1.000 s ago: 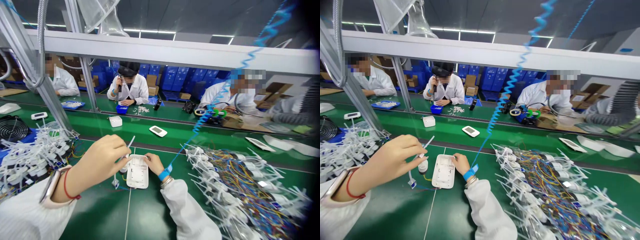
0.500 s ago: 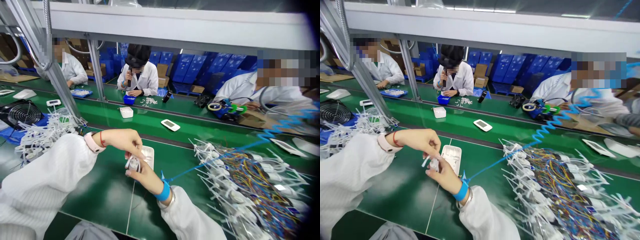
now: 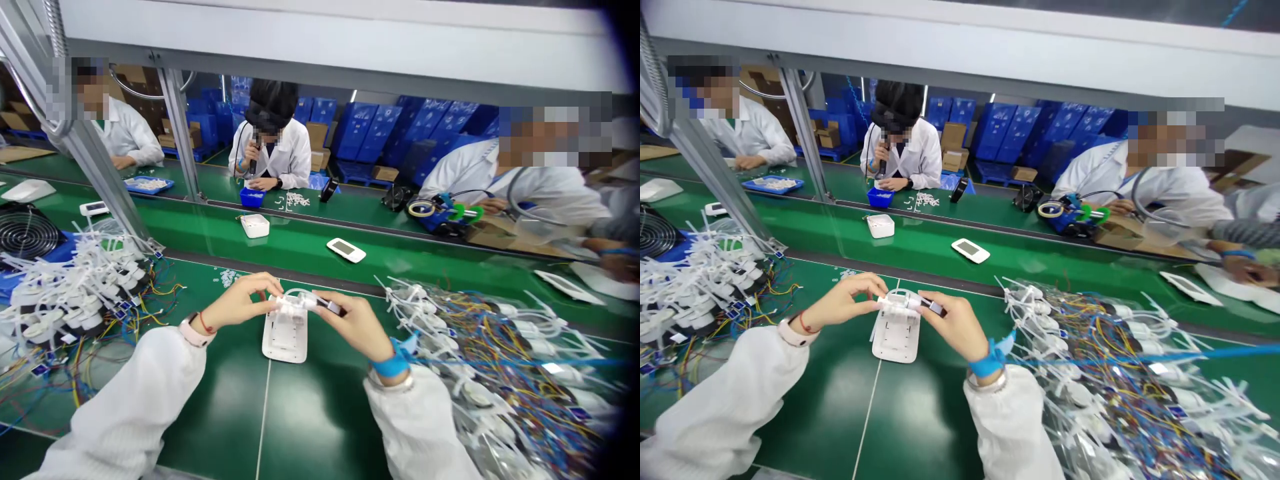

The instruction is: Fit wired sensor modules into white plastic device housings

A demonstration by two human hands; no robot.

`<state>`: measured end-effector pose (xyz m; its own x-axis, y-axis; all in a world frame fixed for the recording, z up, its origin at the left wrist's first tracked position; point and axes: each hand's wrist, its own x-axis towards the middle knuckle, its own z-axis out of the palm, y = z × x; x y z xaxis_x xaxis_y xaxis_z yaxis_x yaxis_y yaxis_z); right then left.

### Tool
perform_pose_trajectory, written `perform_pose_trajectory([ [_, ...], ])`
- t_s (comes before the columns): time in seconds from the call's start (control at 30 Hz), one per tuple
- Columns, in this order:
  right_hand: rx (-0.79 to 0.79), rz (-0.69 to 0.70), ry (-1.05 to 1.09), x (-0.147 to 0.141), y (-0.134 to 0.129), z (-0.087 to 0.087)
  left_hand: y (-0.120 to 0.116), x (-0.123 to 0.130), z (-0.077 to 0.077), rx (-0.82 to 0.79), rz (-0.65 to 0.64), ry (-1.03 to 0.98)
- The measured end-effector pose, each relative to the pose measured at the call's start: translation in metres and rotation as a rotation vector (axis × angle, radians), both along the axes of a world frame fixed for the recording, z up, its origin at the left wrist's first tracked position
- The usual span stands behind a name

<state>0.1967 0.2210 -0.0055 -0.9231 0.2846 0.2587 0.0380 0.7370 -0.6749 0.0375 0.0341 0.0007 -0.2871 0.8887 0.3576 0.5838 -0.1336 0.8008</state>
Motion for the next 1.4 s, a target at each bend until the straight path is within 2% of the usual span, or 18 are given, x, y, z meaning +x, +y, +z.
perform_pose_trajectory([
  [0.1,0.192,-0.008,-0.051,-0.021,0.005,-0.034,0.012,-0.011,-0.044,0.032,0.123,0.028],
  [0.17,0.303,0.02,-0.088,-0.032,0.005,-0.053,0.014,-0.016,-0.067,0.024,0.171,0.022],
  [0.23,0.381,0.042,-0.114,-0.037,0.002,-0.065,0.012,-0.019,-0.081,-0.003,0.16,0.019],
  [0.3,0.431,0.048,-0.132,-0.039,-0.002,-0.07,0.009,-0.02,-0.088,-0.036,0.141,0.014],
  [0.5,0.603,-0.001,-0.196,-0.043,-0.016,-0.075,0.006,-0.022,-0.091,-0.069,0.148,0.037],
  [0.6,0.68,-0.043,-0.229,-0.043,-0.022,-0.071,0.007,-0.021,-0.091,-0.069,0.164,0.094],
  [0.7,0.727,-0.016,-0.202,-0.042,-0.025,-0.063,0.006,-0.02,-0.092,-0.066,0.176,0.159],
  [0.83,0.692,0.059,-0.043,-0.046,-0.03,-0.062,0.006,-0.018,-0.092,-0.052,0.18,0.229],
  [0.93,0.598,0.194,0.015,-0.054,-0.034,-0.072,0.004,-0.019,-0.092,-0.059,0.164,0.28],
  [1.07,0.522,0.267,0.092,-0.058,-0.029,-0.085,0.002,-0.022,-0.09,-0.088,0.14,0.356],
  [1.2,0.559,0.337,0.165,-0.055,-0.02,-0.091,0.001,-0.027,-0.089,-0.12,0.09,0.41],
  [1.4,0.625,0.388,0.218,-0.056,-0.019,-0.095,0.0,-0.029,-0.093,-0.13,0.089,0.401],
])
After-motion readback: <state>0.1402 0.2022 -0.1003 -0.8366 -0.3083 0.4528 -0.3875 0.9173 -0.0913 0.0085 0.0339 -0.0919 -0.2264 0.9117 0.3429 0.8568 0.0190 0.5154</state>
